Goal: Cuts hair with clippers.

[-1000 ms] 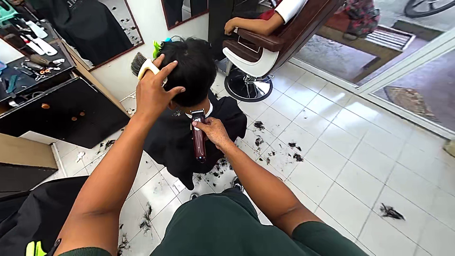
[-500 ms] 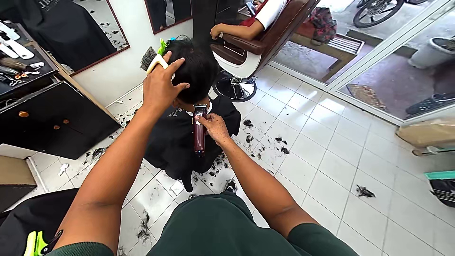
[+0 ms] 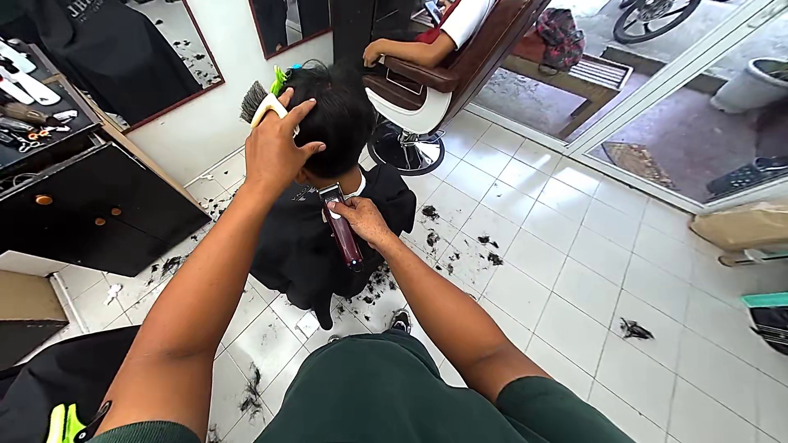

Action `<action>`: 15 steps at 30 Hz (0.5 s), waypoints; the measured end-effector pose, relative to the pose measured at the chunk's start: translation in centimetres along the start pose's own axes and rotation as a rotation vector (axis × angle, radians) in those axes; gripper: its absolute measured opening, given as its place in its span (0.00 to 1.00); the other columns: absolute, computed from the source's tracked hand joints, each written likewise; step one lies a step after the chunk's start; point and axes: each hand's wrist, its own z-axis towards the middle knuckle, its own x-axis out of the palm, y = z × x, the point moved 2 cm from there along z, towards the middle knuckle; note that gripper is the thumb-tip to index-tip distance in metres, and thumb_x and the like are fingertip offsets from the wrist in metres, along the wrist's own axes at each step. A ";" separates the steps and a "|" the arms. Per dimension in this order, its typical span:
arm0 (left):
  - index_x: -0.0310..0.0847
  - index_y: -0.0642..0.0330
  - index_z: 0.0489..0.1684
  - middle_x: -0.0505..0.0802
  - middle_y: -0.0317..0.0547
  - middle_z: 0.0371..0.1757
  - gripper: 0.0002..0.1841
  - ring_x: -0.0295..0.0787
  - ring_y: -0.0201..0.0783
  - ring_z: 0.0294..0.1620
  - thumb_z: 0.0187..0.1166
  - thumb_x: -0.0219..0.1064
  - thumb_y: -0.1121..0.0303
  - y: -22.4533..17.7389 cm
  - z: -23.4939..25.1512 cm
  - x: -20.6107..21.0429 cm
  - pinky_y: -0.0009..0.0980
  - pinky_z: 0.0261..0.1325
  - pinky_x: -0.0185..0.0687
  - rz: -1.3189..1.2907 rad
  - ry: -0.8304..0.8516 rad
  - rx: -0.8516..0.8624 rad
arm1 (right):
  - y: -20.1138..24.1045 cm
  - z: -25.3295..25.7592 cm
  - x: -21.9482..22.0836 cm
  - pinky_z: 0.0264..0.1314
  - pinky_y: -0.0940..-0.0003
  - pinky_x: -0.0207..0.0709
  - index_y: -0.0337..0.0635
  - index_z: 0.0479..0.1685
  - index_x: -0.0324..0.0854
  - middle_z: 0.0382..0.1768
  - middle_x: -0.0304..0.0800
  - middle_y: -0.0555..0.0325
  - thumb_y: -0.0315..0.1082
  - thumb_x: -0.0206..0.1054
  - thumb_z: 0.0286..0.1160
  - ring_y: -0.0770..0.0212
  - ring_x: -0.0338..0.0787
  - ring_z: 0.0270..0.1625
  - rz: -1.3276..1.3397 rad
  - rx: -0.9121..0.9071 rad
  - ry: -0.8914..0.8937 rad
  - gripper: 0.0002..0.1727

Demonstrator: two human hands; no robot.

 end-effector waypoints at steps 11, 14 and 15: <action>0.77 0.44 0.82 0.73 0.54 0.88 0.34 0.78 0.62 0.79 0.72 0.79 0.52 -0.2 0.0 0.0 0.64 0.73 0.74 0.008 -0.005 -0.013 | 0.5 0.4 -0.1 0.53 0.50 0.84 0.32 0.53 0.84 0.41 0.91 0.45 0.53 0.66 0.84 0.53 0.91 0.43 -0.001 -0.039 0.005 0.26; 0.77 0.44 0.82 0.73 0.54 0.88 0.34 0.78 0.62 0.79 0.72 0.80 0.53 -0.3 -0.1 0.1 0.64 0.73 0.73 0.008 -0.013 -0.018 | 0.7 0.4 0.1 0.52 0.52 0.86 0.32 0.55 0.82 0.40 0.90 0.45 0.52 0.67 0.84 0.54 0.91 0.41 0.019 -0.074 0.000 0.26; 0.77 0.44 0.82 0.73 0.54 0.88 0.34 0.78 0.62 0.79 0.72 0.79 0.53 -0.4 -0.1 0.1 0.64 0.73 0.73 0.007 -0.013 -0.021 | 0.8 0.4 0.2 0.53 0.53 0.85 0.32 0.58 0.82 0.41 0.90 0.45 0.51 0.67 0.84 0.55 0.91 0.42 0.024 -0.092 -0.001 0.26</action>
